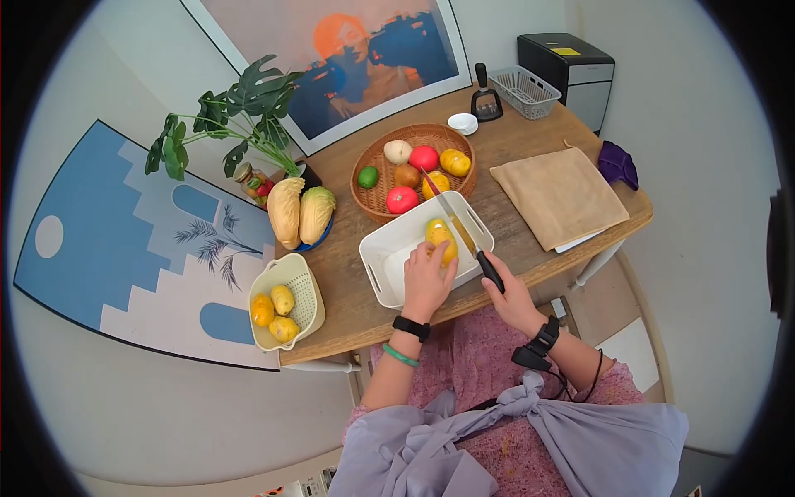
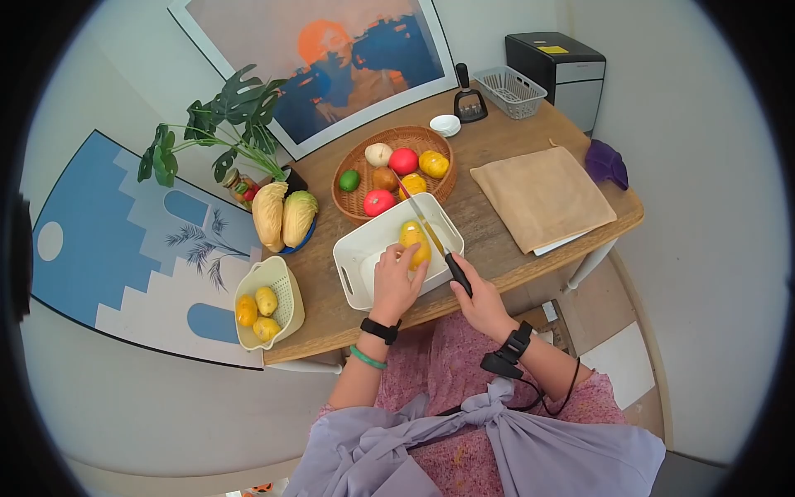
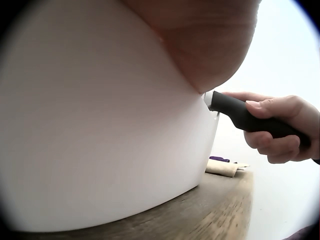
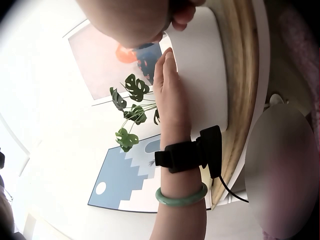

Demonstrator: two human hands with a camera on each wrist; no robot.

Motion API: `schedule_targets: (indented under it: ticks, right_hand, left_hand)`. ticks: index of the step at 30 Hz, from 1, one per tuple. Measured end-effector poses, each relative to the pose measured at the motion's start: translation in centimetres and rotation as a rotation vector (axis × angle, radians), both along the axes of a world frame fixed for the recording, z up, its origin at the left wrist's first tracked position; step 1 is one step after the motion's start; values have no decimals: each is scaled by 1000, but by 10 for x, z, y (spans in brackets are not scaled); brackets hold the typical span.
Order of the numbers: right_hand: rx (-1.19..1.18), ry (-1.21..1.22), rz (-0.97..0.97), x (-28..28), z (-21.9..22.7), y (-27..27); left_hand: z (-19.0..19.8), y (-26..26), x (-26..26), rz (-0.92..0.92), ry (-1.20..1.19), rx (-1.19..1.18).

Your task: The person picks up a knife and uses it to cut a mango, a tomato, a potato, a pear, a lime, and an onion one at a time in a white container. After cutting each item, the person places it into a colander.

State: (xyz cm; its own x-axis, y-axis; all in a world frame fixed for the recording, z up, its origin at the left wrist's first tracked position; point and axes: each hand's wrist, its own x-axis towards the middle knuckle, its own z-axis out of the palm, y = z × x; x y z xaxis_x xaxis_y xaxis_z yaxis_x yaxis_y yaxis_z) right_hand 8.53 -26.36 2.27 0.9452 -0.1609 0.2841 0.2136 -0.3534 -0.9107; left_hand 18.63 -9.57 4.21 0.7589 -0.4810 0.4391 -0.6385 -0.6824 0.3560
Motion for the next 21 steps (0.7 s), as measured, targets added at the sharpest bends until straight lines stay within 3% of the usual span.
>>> schedule_targets:
  ticks: [4, 10, 13, 16, 19, 21]
  right_hand:
    - [-28, 17, 25, 0, -6, 1]
    - [-11, -50, 38, 2, -2, 5]
    - [-13, 116, 55, 4, 0, 0]
    - [-55, -12, 27, 5, -9, 2]
    - [-13, 5, 23, 3, -5, 2]
    - [-17, 2, 24, 2, -5, 2]
  left_hand:
    - [-6, -2, 2, 176, 30, -103]
    - [-17, 5, 14, 269, 221, -235]
    - [-18, 2, 15, 228, 25, -281]
    - [-10, 0, 14, 120, -77, -123]
    - [-17, 6, 17, 62, -114, 22]
    - [-15, 3, 13, 121, -31, -47]
